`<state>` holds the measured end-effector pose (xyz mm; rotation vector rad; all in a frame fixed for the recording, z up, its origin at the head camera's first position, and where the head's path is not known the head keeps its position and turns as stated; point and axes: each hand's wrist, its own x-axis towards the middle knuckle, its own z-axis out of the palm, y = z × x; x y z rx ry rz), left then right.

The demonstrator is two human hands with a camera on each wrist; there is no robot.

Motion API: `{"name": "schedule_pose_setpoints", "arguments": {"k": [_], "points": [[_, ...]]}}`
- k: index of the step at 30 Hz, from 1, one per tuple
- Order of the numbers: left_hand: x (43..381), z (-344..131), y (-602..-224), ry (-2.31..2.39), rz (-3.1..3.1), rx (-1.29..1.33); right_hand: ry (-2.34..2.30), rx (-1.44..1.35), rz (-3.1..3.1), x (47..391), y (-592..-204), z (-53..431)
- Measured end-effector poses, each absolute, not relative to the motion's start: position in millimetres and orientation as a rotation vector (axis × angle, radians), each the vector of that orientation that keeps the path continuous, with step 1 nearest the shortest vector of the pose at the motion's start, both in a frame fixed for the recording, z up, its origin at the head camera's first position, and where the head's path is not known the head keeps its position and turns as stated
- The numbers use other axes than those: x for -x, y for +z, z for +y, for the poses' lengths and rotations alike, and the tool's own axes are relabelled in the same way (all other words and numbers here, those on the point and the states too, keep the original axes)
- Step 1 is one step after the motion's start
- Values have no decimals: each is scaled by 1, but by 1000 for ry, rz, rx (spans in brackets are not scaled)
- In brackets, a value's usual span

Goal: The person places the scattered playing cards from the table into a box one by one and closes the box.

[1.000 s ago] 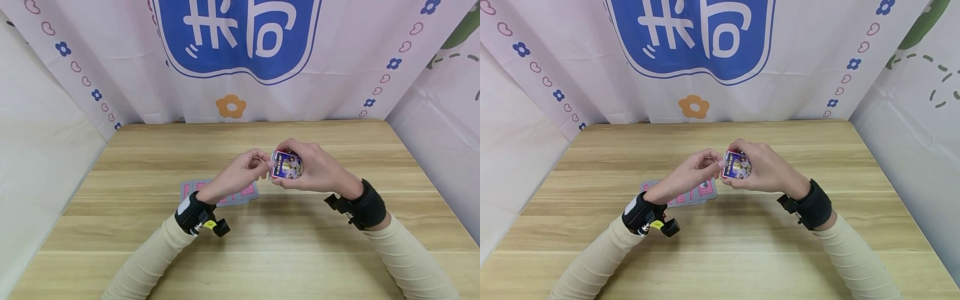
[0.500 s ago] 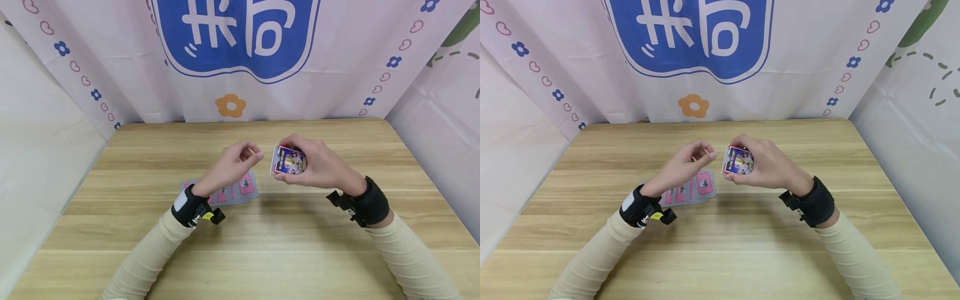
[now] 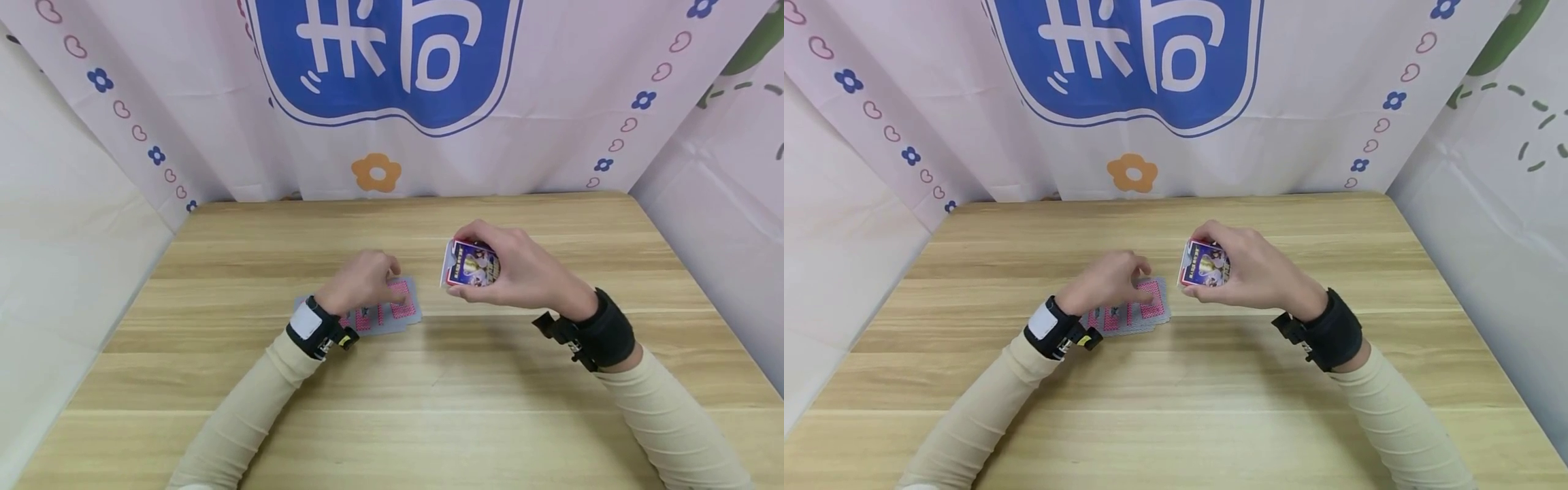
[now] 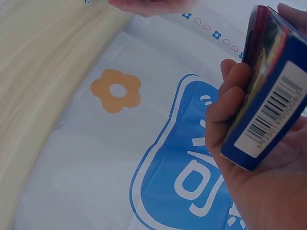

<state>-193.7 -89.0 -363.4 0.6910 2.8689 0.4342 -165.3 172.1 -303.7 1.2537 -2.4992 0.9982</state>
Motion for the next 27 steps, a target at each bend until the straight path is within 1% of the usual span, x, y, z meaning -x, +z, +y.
{"name": "schedule_pose_setpoints", "arguments": {"k": [7,16,27], "points": [[198,-89,-372,316,2854,-667,996,-1250,-2497,165,-304,172],[199,-89,-374,422,2870,-596,995,-1246,-2507,165,-303,172],[197,-91,-370,538,2805,-575,981,-1258,-2510,165,-305,171]]}}
